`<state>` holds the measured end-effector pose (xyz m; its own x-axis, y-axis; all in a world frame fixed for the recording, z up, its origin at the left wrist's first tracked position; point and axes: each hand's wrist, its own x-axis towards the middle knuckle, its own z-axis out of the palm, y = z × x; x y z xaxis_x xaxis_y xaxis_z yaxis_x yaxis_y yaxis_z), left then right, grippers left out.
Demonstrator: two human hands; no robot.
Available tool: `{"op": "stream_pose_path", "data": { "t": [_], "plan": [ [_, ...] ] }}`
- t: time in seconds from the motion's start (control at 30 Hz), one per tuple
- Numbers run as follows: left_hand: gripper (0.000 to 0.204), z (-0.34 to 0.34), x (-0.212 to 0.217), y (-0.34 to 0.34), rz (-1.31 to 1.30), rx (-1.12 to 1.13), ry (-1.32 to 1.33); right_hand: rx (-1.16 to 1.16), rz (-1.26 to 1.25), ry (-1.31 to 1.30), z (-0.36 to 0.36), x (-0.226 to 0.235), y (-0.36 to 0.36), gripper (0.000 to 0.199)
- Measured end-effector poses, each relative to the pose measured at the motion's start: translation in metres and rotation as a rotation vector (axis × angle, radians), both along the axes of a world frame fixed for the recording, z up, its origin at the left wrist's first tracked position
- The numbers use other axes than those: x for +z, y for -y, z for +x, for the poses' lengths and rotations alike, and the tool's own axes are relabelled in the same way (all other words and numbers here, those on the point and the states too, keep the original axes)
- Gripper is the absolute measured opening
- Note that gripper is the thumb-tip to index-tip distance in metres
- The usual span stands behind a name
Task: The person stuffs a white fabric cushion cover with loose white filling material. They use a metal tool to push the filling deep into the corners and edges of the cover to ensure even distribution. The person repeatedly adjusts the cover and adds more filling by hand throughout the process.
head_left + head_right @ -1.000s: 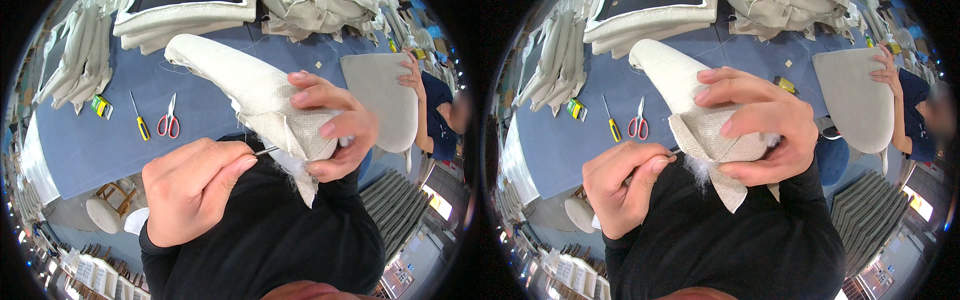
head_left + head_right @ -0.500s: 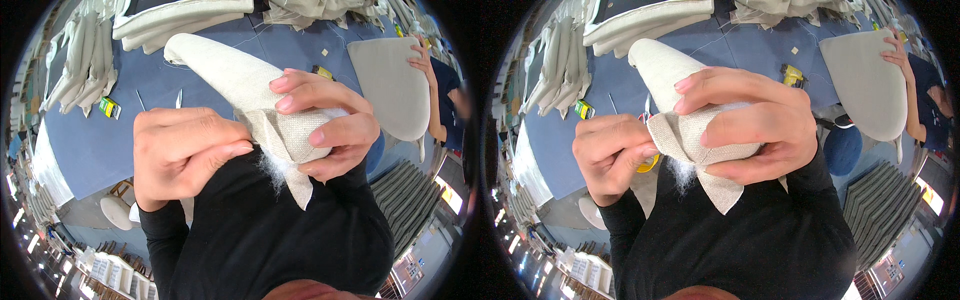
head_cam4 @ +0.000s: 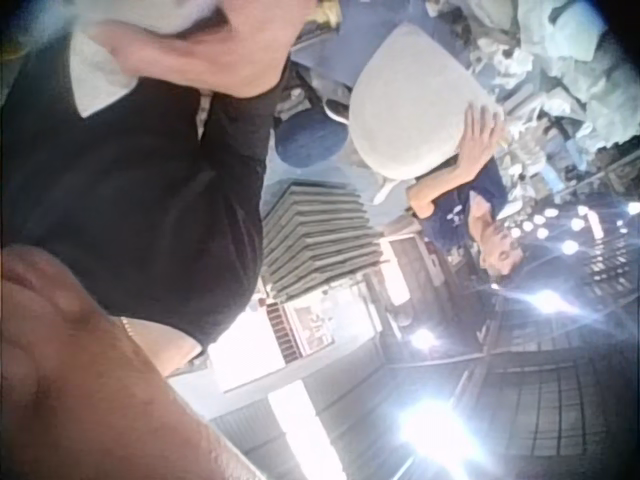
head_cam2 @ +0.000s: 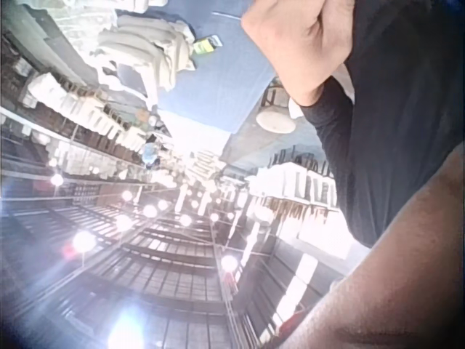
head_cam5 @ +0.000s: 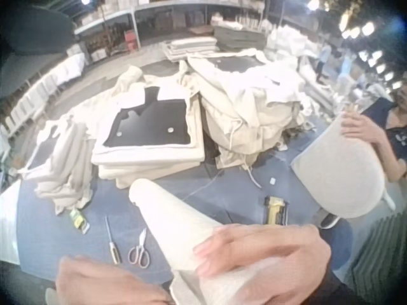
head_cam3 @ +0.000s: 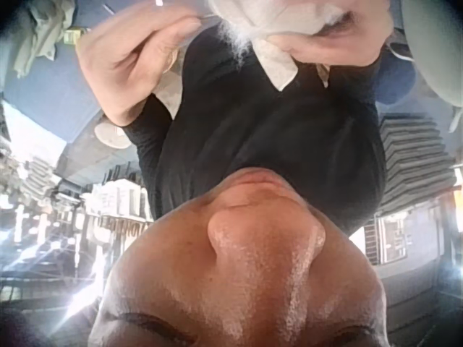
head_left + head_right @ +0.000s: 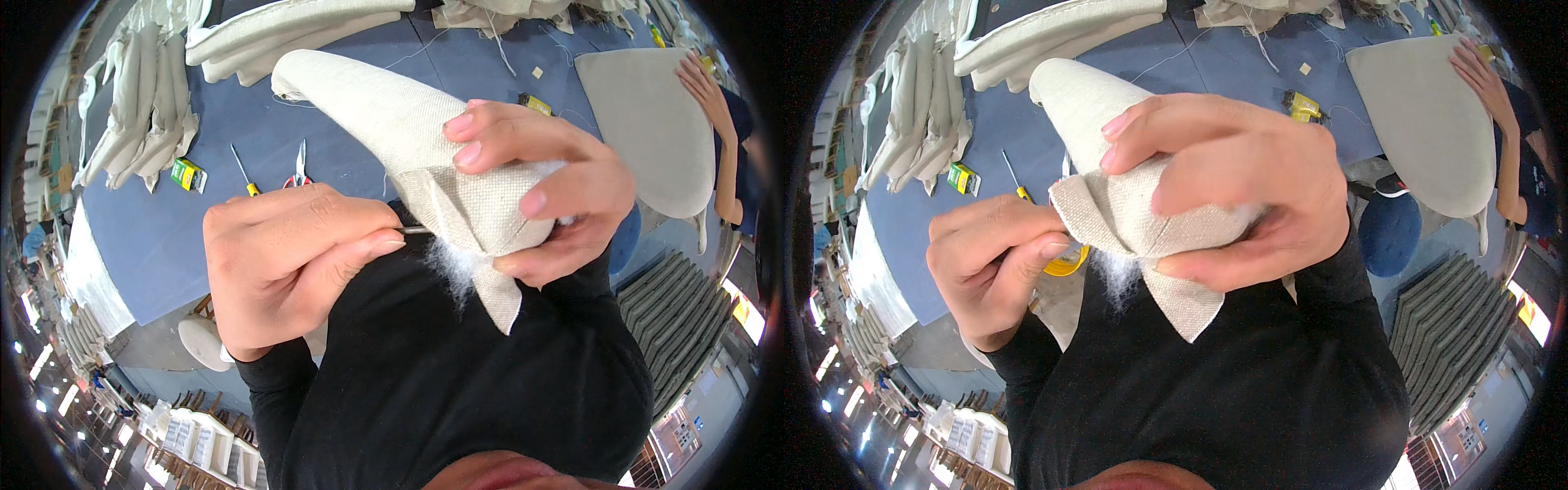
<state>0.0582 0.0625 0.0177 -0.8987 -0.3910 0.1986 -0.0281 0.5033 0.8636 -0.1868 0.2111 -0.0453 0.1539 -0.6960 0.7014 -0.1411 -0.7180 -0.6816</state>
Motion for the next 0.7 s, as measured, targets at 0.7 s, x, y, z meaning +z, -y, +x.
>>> {"op": "stream_pose_path", "data": {
  "t": [0.7],
  "plan": [
    [0.004,0.000,0.020,-0.037,0.125,0.277,0.174,-0.070,-0.040,0.046,0.013,-0.005,0.007,0.077]
  ]
}}
